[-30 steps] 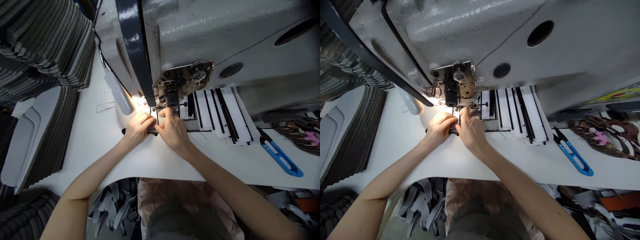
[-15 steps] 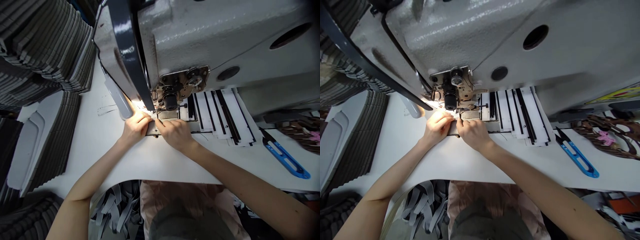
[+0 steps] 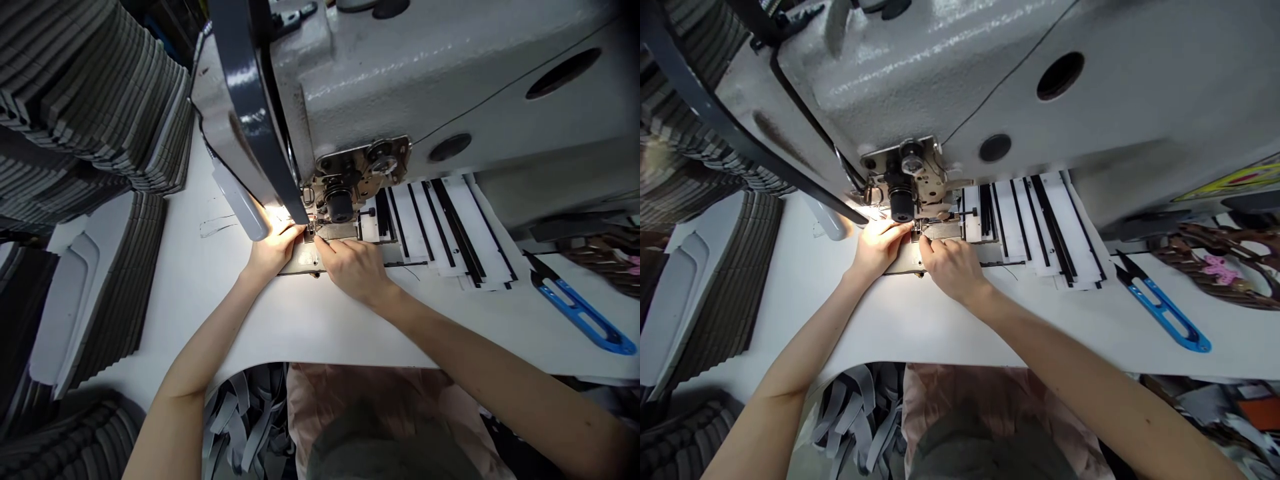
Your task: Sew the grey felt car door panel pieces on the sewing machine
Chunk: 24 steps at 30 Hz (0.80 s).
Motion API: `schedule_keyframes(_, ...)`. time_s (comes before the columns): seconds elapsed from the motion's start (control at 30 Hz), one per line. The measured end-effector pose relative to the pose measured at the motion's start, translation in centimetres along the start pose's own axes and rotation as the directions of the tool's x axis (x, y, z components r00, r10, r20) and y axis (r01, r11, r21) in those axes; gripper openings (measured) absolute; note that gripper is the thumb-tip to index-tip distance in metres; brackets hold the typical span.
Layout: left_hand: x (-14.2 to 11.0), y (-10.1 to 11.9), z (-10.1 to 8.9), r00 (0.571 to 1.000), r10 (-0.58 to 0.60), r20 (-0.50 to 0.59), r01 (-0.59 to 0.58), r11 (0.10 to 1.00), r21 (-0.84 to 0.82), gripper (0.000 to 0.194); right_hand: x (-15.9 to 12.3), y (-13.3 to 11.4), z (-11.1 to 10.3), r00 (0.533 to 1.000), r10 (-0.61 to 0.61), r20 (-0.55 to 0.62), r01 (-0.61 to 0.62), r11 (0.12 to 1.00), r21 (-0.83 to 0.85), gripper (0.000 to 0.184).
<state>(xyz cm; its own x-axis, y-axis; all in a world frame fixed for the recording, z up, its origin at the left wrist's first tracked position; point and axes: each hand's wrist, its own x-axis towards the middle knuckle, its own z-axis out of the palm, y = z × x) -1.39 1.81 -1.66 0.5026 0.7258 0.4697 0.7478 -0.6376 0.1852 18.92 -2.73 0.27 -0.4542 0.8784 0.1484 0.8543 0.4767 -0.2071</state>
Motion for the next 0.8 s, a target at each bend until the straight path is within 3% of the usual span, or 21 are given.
schedule_keyframes(0.23, 0.29, -0.48, 0.22, 0.995, -0.088, 0.037, 0.090, 0.994, -0.062, 0.031, -0.19, 0.01, 0.14, 1.000, 0.009, 0.013, -0.009, 1.000, 0.001, 0.049)
schedule_keyframes(0.6, 0.41, -0.80, -0.24, 0.996, -0.033, 0.080, 0.043, 0.990, -0.134, 0.029, -0.14, -0.03, -0.16, 0.998, 0.004, 0.057, -0.003, 1.000, -0.009, 0.046)
schedule_keyframes(0.8, -0.19, -0.74, 0.07, 0.999, 0.002, 0.038, 0.003, 0.991, -0.133, 0.025, -0.44, 0.02, 0.07, 1.000, -0.021, 0.005, 0.021, 1.000, -0.015, 0.042)
